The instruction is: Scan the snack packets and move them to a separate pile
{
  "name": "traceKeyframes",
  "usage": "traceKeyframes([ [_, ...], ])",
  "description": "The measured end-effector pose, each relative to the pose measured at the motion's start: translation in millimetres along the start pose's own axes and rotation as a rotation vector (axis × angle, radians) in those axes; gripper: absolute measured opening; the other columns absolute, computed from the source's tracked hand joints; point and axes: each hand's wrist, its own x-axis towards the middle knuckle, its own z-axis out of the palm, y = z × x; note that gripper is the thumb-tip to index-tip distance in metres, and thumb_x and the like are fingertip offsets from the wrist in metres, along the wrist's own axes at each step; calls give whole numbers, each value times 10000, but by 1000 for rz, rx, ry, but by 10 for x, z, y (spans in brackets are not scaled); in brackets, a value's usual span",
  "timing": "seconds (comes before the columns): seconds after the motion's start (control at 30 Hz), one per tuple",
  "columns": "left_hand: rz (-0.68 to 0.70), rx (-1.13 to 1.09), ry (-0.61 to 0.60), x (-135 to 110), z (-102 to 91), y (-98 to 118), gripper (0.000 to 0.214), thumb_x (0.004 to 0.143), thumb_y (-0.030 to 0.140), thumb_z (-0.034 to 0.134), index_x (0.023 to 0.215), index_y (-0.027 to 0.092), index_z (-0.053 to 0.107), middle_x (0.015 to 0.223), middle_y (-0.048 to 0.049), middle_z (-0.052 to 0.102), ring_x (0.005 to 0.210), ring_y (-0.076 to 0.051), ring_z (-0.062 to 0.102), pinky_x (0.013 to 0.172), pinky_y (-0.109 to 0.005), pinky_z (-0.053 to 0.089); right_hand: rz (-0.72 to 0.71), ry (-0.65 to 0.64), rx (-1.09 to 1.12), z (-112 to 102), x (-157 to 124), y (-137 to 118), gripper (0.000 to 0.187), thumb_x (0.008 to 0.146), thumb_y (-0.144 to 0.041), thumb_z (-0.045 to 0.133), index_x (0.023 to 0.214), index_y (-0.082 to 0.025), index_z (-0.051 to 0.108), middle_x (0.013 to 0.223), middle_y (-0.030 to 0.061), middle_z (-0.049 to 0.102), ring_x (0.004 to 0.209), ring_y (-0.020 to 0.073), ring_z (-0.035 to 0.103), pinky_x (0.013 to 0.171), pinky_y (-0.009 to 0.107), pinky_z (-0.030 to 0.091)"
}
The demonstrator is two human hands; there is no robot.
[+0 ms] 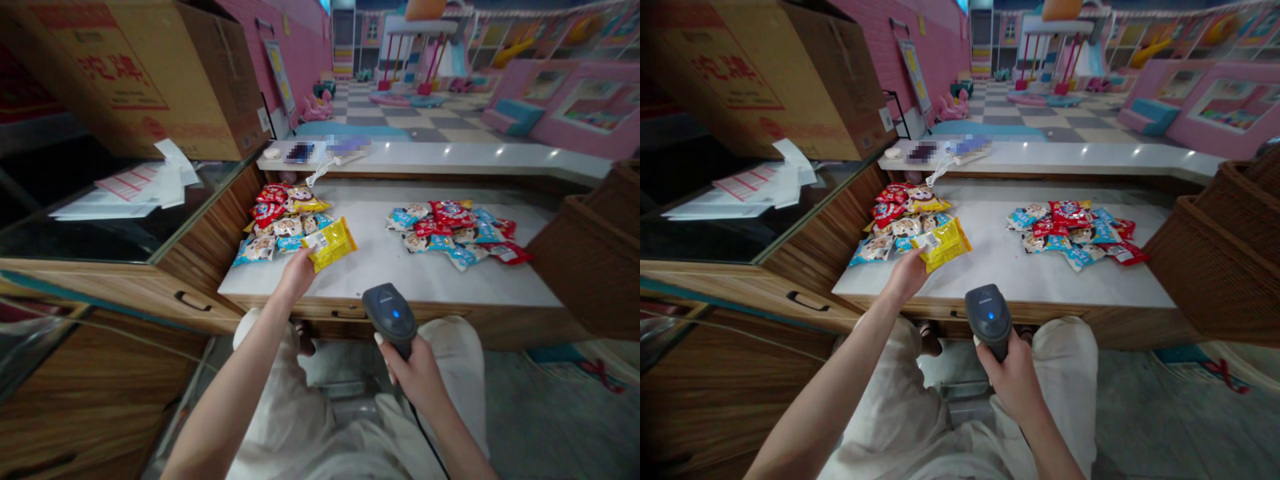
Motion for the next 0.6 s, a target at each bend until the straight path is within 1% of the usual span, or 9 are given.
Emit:
traceKeyframes([
  [0.07,-125,-49,7,-5,87,-113,415,914,323,745,1289,144,741,1274,-158,834,1355,-348,746,1174,-492,606,-2,11,3,-2,8,33,351,986,-559,717,933,-217,769,453,-27,598,373,204,563,399,275,433],
  [0.13,-168,-52,58,15,141,-217,374,927,316,763,1252,133,753,1240,-163,845,1314,-343,770,1143,-471,630,-5,21,4,-7,23,35,340,981,-551,719,921,-219,761,450,-27,595,375,206,571,396,272,428],
  [0.27,-105,-18,128,67,180,-423,383,872,281,882,1209,140,767,1200,-150,861,1279,-328,789,1150,-457,627,-2,21,-4,-11,61,-65,318,936,-550,722,839,-247,722,441,-24,583,412,222,619,401,269,435],
  [0.37,-54,-5,146,74,163,-526,399,835,323,934,1164,153,785,1170,-136,871,1298,-340,780,1175,-483,609,2,1,-6,15,89,-159,297,907,-543,707,800,-267,680,441,-23,574,447,236,654,413,269,444],
  [0.47,-24,13,116,62,132,-562,420,790,380,968,1103,159,798,1161,-141,872,1340,-369,757,1194,-516,592,-4,-17,-7,68,115,-222,262,900,-515,701,801,-275,665,434,-31,562,479,250,686,437,272,468],
  [0.6,-20,33,88,67,117,-564,426,745,444,983,1010,170,792,1107,-138,877,1367,-400,738,1197,-540,586,-31,-23,-17,139,148,-286,222,898,-481,688,822,-272,678,430,-36,562,515,262,719,463,273,497],
])
